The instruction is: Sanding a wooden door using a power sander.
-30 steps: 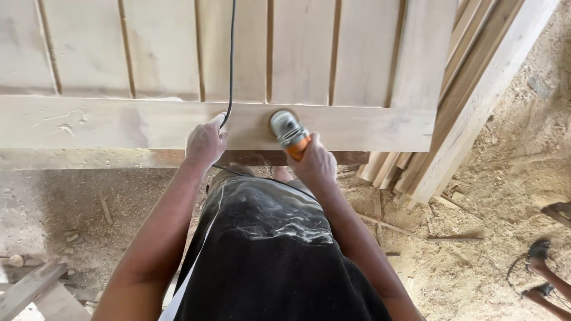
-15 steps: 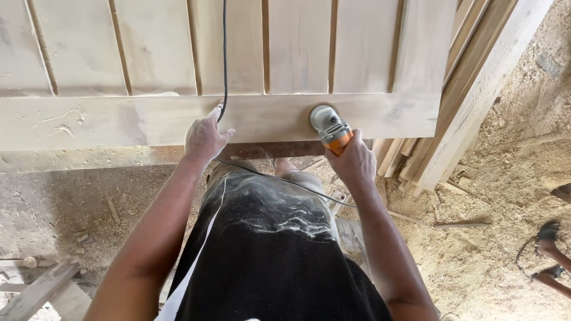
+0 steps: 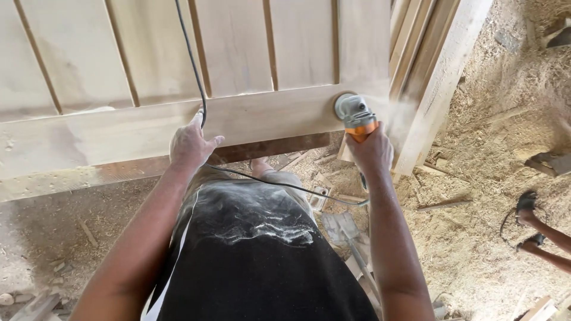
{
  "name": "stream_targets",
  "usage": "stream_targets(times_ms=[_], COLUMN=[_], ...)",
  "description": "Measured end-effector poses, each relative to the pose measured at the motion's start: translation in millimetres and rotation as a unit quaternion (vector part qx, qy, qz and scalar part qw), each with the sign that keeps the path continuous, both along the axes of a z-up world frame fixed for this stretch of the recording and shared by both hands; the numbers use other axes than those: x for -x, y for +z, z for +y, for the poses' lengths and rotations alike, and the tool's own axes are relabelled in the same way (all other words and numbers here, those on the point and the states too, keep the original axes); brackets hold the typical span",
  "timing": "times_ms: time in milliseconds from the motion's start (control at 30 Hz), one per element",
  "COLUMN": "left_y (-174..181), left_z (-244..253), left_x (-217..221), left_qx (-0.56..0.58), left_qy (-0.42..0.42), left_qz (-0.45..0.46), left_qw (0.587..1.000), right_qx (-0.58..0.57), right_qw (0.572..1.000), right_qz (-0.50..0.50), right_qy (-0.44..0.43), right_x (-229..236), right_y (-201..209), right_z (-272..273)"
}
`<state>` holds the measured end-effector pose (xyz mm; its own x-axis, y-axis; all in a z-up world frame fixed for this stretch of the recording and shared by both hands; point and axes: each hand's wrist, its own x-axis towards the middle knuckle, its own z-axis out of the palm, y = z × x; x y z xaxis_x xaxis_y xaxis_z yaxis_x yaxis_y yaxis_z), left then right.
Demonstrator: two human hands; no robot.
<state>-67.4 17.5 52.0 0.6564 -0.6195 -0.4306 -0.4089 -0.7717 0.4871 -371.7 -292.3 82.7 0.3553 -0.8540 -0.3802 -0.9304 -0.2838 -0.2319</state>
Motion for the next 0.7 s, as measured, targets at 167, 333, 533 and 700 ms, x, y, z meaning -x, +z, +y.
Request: stream_targets(times_ms=[167, 333, 533, 700], left_y=[-2.9, 12.3, 22.3, -4.8], left_z=[-9.5, -26.2, -37.8, -24.7], left_x=[12.3, 24.3, 28.1, 24.1], left_qx=[0.021, 0.039, 0.037, 0.025], left_qy=[0.029, 0.046, 0.047, 0.045], left_qz=[0.010, 0.008, 0.028, 0.033], left_qw=[0.999, 0.998, 0.998, 0.998], right_qx=[0.000, -0.015, -0.027, -0.021], right_qw=[0.999, 0.994, 0.985, 0.995], right_qz=[-0.022, -0.023, -0.060, -0.009], right_qy=[-0.036, -0.103, -0.162, -0.092], right_x=[23.9, 39.3, 40.2, 11.0], right_y=[-7.5, -5.2, -8.0, 10.4], right_z=[-39.3, -61.8, -50.0, -16.5])
